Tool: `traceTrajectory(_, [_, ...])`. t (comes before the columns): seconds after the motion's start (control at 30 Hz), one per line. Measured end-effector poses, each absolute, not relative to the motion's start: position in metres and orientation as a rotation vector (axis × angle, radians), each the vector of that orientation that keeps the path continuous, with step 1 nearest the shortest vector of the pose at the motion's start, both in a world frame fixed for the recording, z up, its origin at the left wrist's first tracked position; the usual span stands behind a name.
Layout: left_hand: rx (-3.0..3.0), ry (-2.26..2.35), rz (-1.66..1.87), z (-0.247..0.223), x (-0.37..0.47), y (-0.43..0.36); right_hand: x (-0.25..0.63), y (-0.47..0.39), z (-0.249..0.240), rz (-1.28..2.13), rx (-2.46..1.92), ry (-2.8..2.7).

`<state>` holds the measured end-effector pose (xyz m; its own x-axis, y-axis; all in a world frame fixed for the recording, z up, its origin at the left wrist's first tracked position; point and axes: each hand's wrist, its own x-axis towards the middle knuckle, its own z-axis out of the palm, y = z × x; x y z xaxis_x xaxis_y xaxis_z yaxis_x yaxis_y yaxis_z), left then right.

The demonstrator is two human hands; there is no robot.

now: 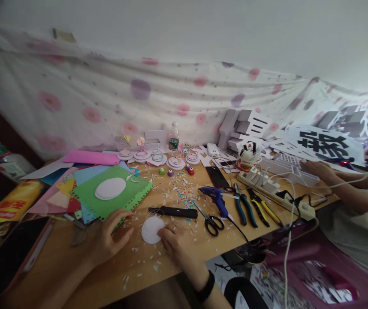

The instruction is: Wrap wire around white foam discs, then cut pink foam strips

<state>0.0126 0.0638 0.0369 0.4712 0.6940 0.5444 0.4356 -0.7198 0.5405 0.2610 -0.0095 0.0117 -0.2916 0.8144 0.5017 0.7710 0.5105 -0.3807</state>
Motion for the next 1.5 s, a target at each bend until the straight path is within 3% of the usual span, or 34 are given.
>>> traceTrajectory(1.07, [2.239,1.07,0.85,-0.001,0.019,0.058,0.264,-0.012,0.011,0.041,-1.246,-2.092])
traceTrajectory(1.5, [2.376,1.064,0.839,0.014,0.026,0.054,0.267,-0.012,0.007,-0.018,-1.239,-2.137])
